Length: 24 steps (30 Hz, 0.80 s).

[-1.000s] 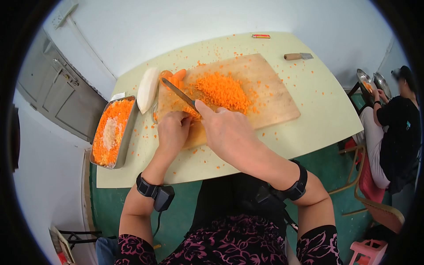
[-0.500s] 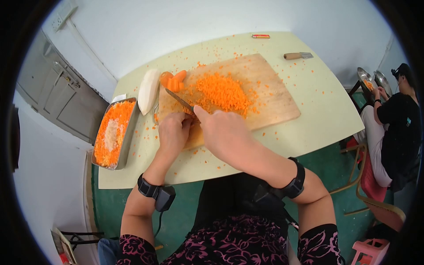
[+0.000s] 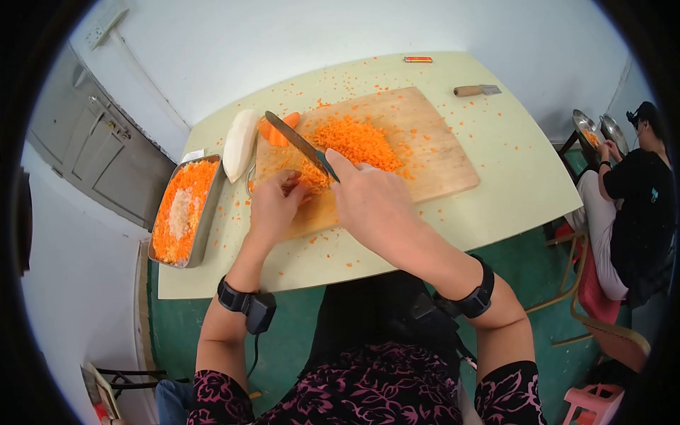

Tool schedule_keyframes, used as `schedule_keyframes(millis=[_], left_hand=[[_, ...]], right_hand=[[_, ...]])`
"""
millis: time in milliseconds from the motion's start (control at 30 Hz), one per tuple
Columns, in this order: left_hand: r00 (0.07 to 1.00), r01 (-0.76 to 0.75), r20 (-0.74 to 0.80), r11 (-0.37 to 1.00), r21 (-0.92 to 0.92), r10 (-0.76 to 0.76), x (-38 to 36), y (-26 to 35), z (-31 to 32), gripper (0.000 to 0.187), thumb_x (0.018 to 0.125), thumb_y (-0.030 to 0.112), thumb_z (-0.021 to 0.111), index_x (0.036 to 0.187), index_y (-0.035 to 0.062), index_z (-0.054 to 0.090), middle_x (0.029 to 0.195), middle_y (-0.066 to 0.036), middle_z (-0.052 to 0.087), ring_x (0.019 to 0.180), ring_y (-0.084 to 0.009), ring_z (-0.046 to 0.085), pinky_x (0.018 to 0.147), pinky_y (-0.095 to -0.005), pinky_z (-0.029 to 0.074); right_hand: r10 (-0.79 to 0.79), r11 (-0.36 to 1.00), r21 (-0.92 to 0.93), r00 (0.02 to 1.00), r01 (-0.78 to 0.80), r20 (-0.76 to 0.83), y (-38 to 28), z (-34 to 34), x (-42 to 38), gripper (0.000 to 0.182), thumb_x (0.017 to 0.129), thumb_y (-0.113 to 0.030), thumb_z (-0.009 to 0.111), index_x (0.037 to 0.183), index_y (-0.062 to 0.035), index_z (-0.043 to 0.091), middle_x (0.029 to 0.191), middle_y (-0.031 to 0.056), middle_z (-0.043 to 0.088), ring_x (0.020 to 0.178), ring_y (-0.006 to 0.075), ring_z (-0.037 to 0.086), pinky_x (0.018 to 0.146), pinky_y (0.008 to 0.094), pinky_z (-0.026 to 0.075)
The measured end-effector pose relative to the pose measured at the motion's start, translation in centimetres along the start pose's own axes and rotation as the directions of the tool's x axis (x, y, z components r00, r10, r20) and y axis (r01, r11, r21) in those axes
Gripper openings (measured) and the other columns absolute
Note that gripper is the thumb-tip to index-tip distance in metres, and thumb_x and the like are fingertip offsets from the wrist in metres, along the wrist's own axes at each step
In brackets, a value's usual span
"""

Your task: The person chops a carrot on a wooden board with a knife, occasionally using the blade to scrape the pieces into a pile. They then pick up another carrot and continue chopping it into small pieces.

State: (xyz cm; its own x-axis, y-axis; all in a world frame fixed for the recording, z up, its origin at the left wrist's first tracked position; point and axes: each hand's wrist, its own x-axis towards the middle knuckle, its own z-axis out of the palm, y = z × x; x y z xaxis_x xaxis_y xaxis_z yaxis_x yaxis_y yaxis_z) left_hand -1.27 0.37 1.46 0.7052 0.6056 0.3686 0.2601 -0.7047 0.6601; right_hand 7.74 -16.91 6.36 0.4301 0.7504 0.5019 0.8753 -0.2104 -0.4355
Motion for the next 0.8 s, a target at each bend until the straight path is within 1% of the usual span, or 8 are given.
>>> schedule_keyframes(millis=[67,167,267,367,467,567,667,800], left_hand=[[1.000,0.006,0.008,1.000,-0.027,-0.006,0.1,0.4,-0.9,0.017,0.078,0.008,0.063,0.092,-0.0012,0.069,0.078,-0.019,0.067,0.071,-0.0312,0.065,0.065,-0.0363,0.050],[1.000,-0.028,0.015,0.998,0.060,0.027,0.5,0.0,-1.7,0.018,0.077,0.008,0.065,0.092,-0.0013,0.069,0.078,-0.019,0.067,0.071,-0.0308,0.065,0.065,-0.0361,0.050],[1.000,0.000,0.030,0.995,0.105,-0.003,0.0,0.1,-2.0,0.018,0.076,0.008,0.067,0.090,-0.0016,0.069,0.078,-0.019,0.066,0.071,-0.0309,0.065,0.065,-0.0365,0.050],[0.999,-0.030,-0.025,0.993,0.116,0.033,-0.3,-1.0,-1.2,0.016,0.074,0.008,0.069,0.087,-0.0012,0.070,0.077,-0.018,0.066,0.070,-0.0319,0.063,0.064,-0.0378,0.049],[0.999,-0.035,0.028,0.985,0.168,0.031,-0.2,-0.8,-1.2,0.014,0.072,0.007,0.069,0.083,-0.0004,0.070,0.078,-0.018,0.065,0.070,-0.0333,0.062,0.063,-0.0395,0.048],[0.997,-0.080,0.027,0.982,0.173,0.077,-0.2,-0.9,-1.0,0.014,0.074,0.007,0.068,0.085,-0.0009,0.071,0.083,-0.017,0.067,0.069,-0.0281,0.065,0.061,-0.0339,0.049],[0.984,-0.176,0.014,0.963,0.204,0.177,-0.4,-1.1,-0.5,0.013,0.073,0.006,0.068,0.084,-0.0003,0.071,0.083,-0.016,0.066,0.070,-0.0293,0.064,0.064,-0.0350,0.049],[0.980,-0.191,-0.023,0.960,0.203,0.199,-0.4,-1.2,-0.2,0.011,0.071,0.004,0.067,0.080,-0.0003,0.071,0.079,-0.016,0.065,0.072,-0.0309,0.062,0.066,-0.0371,0.049]], right_hand=[[0.015,1.000,0.024,1.000,-0.016,0.024,-0.2,-0.8,-0.2,0.039,0.086,-0.013,0.055,0.122,0.0014,0.051,0.077,0.0204,0.063,0.072,0.0345,0.063,0.065,0.0431,0.049],[0.007,1.000,-0.007,0.997,-0.007,0.081,-0.2,-0.6,-0.7,0.039,0.086,-0.013,0.056,0.122,0.0015,0.051,0.076,0.0204,0.063,0.072,0.0349,0.063,0.064,0.0432,0.050],[0.057,0.998,-0.001,0.993,-0.058,0.106,-0.3,0.1,-0.9,0.036,0.083,-0.009,0.059,0.119,-0.0018,0.054,0.079,0.0190,0.063,0.074,0.0354,0.062,0.064,0.0427,0.048],[-0.022,1.000,-0.020,0.997,0.024,0.074,-0.6,0.1,-0.9,0.039,0.085,-0.013,0.056,0.120,0.0025,0.052,0.075,0.0213,0.063,0.068,0.0350,0.063,0.059,0.0423,0.050],[-0.048,0.998,-0.037,0.998,0.049,0.045,-0.9,0.5,-0.9,0.038,0.086,-0.012,0.054,0.120,0.0034,0.052,0.073,0.0205,0.062,0.065,0.0338,0.063,0.057,0.0417,0.050],[-0.020,0.997,-0.067,0.991,0.029,0.130,-1.2,0.7,-1.1,0.039,0.086,-0.011,0.051,0.122,0.0037,0.051,0.070,0.0193,0.060,0.062,0.0329,0.062,0.056,0.0415,0.049],[-0.046,0.996,-0.069,0.992,0.055,0.119,-1.1,1.3,-1.1,0.041,0.085,-0.009,0.050,0.124,0.0035,0.050,0.068,0.0187,0.059,0.059,0.0324,0.060,0.055,0.0410,0.048],[-0.079,0.993,-0.079,0.993,0.086,0.091,-1.2,0.7,-0.6,0.044,0.083,-0.007,0.050,0.126,0.0022,0.050,0.066,0.0188,0.059,0.058,0.0321,0.059,0.054,0.0404,0.048]])
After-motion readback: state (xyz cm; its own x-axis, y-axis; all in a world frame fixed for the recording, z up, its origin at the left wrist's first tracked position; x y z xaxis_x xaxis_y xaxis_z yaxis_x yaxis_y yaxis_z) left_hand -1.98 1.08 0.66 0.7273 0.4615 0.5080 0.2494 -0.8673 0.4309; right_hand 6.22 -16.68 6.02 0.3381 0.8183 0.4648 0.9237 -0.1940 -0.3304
